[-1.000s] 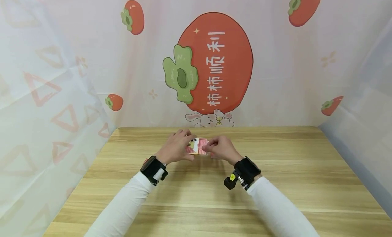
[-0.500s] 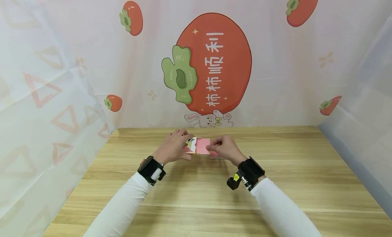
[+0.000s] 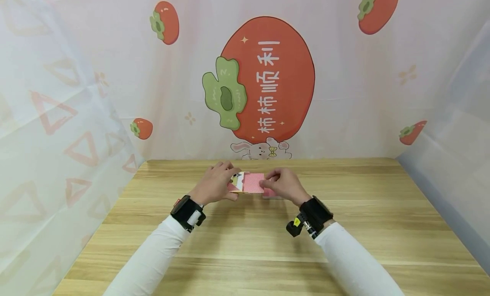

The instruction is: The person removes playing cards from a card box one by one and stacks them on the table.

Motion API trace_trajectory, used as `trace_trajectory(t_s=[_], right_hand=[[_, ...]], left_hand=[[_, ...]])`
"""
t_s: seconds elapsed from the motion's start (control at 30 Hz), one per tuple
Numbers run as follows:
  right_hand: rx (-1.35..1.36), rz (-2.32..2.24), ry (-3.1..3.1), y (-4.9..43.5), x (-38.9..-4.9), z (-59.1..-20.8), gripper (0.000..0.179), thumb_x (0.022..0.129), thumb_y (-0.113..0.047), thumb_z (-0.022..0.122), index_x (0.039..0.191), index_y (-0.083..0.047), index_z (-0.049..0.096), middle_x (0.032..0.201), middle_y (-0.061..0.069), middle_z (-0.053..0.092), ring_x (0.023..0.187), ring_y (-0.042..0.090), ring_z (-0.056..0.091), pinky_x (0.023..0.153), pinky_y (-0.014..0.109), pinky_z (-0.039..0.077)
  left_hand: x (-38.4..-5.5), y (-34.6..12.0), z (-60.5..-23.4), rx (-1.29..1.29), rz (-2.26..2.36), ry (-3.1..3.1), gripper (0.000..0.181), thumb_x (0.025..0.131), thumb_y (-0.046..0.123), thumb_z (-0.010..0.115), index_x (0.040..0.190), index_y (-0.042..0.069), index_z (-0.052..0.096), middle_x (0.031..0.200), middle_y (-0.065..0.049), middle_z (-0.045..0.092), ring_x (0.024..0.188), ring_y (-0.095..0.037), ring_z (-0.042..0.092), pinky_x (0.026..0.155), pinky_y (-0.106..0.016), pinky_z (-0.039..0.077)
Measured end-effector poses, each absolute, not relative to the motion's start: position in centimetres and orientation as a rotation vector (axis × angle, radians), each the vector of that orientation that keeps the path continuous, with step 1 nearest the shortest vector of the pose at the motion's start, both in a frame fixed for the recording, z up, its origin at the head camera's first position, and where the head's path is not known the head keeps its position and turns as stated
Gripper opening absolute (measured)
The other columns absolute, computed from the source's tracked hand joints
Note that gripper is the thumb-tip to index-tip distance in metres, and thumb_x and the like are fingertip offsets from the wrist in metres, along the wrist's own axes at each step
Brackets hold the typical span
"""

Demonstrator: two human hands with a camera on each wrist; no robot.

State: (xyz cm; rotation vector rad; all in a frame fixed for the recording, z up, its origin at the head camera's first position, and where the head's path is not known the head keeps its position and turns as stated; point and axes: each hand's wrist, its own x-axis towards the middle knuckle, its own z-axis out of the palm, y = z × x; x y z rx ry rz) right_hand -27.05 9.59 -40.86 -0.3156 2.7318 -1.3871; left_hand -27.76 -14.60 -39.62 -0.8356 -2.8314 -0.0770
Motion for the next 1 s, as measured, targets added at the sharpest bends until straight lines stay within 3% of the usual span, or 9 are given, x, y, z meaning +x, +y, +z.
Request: trace_trajectory(t_s=[0.37, 0.7, 1.0], right_hand=[[-0.833, -0.953, 3.02, 8.6, -27.2, -39.6, 0.039, 0.071, -0.039, 0.076, 0.1, -0.016, 0.064, 0.105, 0.0, 0.056, 0.099, 0.022, 0.049, 0.081, 0.036, 0.043], [-0.995, -0.823, 2.975, 7.1, -27.0, -39.4, 0.048, 0.067, -0.033, 0.079, 0.109, -0.018, 0.06, 0.121, 0.001, 0.05, 0.111, 0.02, 0.046, 0.086, 0.035, 0.043], [-0.995, -0.805, 2.946, 6.5, -27.0, -39.3, 0.057, 0.064, -0.034, 0.081, 0.114, -0.019, 0.058, 0.128, 0.002, 0.044, 0.11, 0.022, 0.046, 0.085, 0.034, 0.044]], left_hand=[[-27.7, -14.9, -39.7, -0.848, -0.099, -2.812, 0.078, 0.059, 0.058, 0.076, 0.124, 0.019, 0.056, 0.107, 0.0, 0.048, 0.102, -0.02, 0.044, 0.081, -0.043, 0.038], [-27.5, -14.9, -39.7, -0.844, -0.101, -2.823, 0.077, 0.058, 0.057, 0.076, 0.123, 0.02, 0.056, 0.107, 0.0, 0.048, 0.102, -0.02, 0.044, 0.083, -0.043, 0.037], [-27.3, -14.9, -39.6, -0.851, -0.097, -2.83, 0.076, 0.06, 0.057, 0.075, 0.124, 0.019, 0.056, 0.107, 0.0, 0.049, 0.102, -0.02, 0.044, 0.085, -0.044, 0.038]])
